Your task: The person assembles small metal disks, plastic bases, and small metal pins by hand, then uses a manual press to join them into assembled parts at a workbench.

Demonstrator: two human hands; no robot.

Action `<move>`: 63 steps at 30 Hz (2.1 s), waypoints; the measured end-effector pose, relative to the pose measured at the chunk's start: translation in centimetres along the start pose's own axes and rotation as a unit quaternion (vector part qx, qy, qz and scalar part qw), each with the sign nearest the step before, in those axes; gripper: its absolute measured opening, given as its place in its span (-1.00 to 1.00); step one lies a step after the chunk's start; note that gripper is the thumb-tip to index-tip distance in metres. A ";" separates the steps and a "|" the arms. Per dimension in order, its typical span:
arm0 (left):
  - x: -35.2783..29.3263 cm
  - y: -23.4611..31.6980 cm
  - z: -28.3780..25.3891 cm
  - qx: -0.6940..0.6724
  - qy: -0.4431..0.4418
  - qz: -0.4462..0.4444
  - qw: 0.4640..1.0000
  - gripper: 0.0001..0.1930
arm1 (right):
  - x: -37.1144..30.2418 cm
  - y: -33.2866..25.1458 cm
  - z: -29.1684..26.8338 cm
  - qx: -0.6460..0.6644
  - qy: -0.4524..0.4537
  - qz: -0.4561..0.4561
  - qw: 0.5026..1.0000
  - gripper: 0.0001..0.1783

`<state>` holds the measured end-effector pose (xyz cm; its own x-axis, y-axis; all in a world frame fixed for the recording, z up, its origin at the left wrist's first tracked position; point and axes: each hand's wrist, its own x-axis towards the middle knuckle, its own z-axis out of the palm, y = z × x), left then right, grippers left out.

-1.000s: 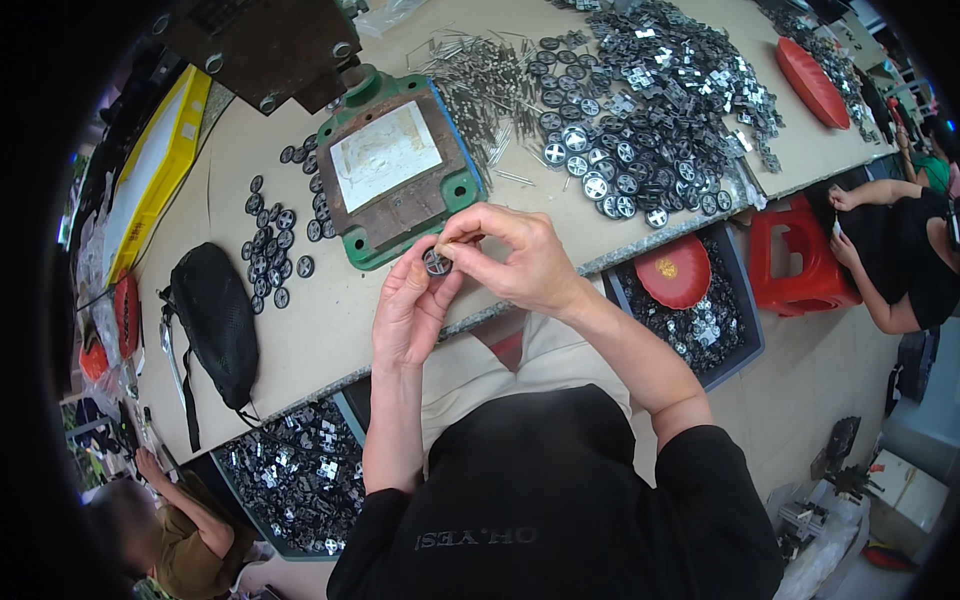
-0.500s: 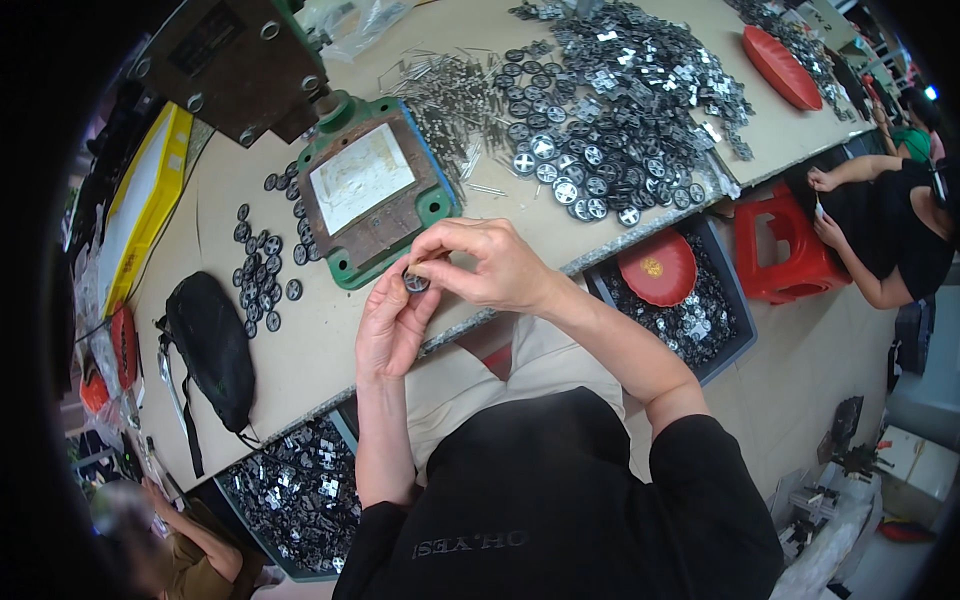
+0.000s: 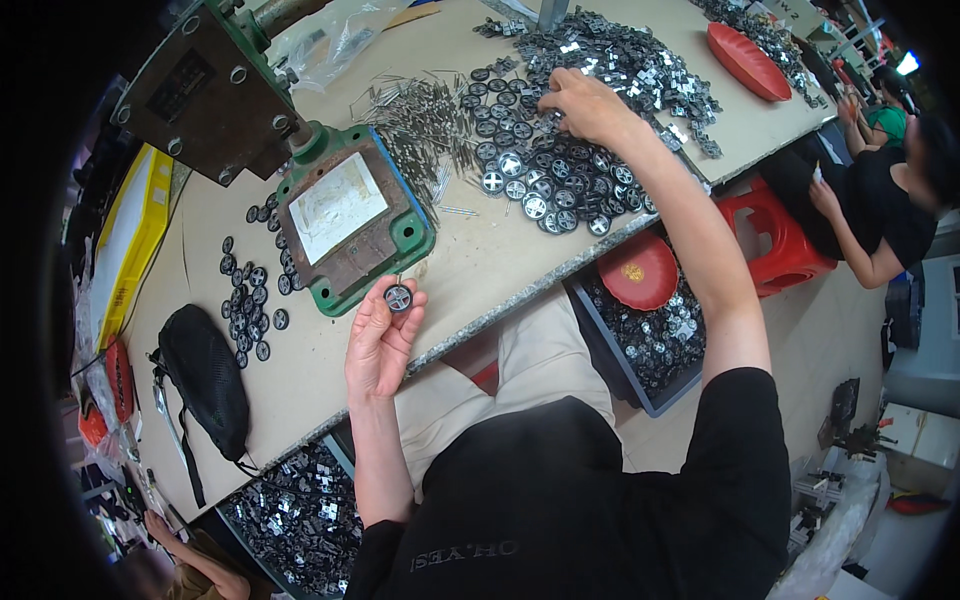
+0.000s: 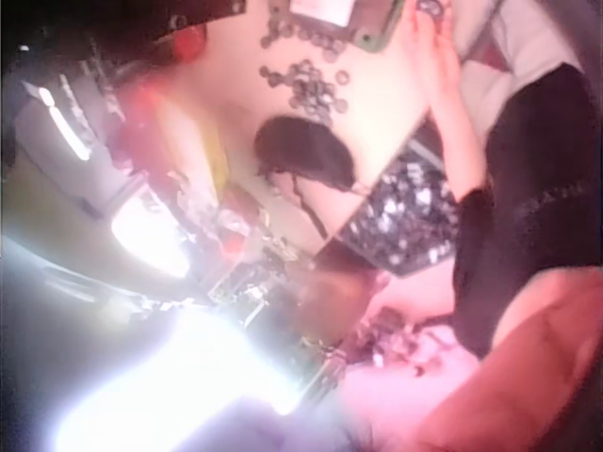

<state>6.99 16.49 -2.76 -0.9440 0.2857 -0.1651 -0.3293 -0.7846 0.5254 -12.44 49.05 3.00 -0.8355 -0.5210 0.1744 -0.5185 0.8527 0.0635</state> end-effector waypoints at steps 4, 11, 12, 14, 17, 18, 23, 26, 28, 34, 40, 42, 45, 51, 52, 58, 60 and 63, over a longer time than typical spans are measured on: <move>0.0 0.0 0.0 0.001 0.008 0.007 1.000 -0.72 | 0.5 0.3 -0.4 0.019 -0.030 0.017 0.999 -0.74; -0.3 -0.3 0.1 0.035 0.030 0.026 0.999 -0.64 | -1.3 -6.1 -2.6 0.344 0.069 0.125 0.928 -0.78; -0.3 -0.3 0.3 0.038 0.031 0.028 0.998 -0.64 | -1.8 -7.4 -2.5 0.374 0.082 0.109 0.917 -0.75; -0.6 -0.2 0.4 0.031 0.039 0.032 0.998 -0.65 | -3.1 -10.3 -2.0 0.401 0.070 0.079 0.910 -0.72; -1.2 -0.2 0.5 0.030 0.045 0.038 0.998 -0.65 | -5.6 -13.7 -0.2 0.205 0.162 -0.090 0.961 -0.78; -1.4 -0.2 0.4 0.028 0.052 0.039 0.998 -0.67 | -6.3 -14.9 -0.1 0.201 0.134 -0.103 0.965 -0.80; -2.4 0.0 0.5 0.045 0.068 0.045 0.996 -0.69 | -7.2 -16.0 0.1 0.304 0.100 -0.044 0.946 -0.82; -2.5 0.0 0.5 0.048 0.077 0.048 0.995 -0.70 | -6.7 -16.7 -0.2 0.313 0.114 0.068 0.941 -0.78; -2.5 -0.1 0.5 0.056 0.081 0.046 0.994 -0.70 | -6.6 -17.3 0.1 0.308 0.095 0.078 0.943 -0.78; -2.3 -0.4 0.9 0.080 0.089 0.056 0.991 -0.73 | -6.2 -18.3 -0.4 0.704 0.021 0.173 0.688 -0.75; -2.2 -0.6 0.8 0.104 0.093 0.070 0.988 -0.73 | -6.4 -19.8 -1.2 0.780 0.040 0.159 0.604 -0.76; -2.2 -0.7 0.8 0.105 0.094 0.071 0.987 -0.73 | -6.4 -20.1 -1.3 0.778 0.062 0.148 0.607 -0.77; -2.3 -0.6 1.0 0.106 0.098 0.070 0.987 -0.73 | -6.4 -20.3 -1.0 0.778 0.048 0.137 0.611 -0.78; -2.3 -0.7 1.2 0.125 0.110 0.083 0.983 -0.73 | -6.5 -20.4 -0.7 0.748 0.076 0.120 0.648 -0.78; -2.4 -0.8 1.2 0.135 0.110 0.096 0.980 -0.73 | -6.6 -20.4 -0.7 0.728 0.076 0.124 0.670 -0.78; -2.4 -1.2 1.4 0.167 0.110 0.114 0.973 -0.76 | -6.8 -20.1 -1.2 0.757 0.030 0.167 0.631 -0.77; -2.4 -1.2 1.3 0.164 0.107 0.114 0.974 -0.76 | -6.8 -20.1 -1.1 0.767 0.024 0.175 0.617 -0.77; -2.4 -1.2 1.4 0.162 0.106 0.112 0.975 -0.76 | -6.8 -20.1 -1.1 0.774 0.022 0.174 0.609 -0.77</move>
<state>9.65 17.51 -1.85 -0.9859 -0.0194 -0.1664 -0.1232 -0.5891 0.7986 3.85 35.49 1.59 -0.9556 -0.2889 -0.0586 0.1092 -0.1623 -0.9807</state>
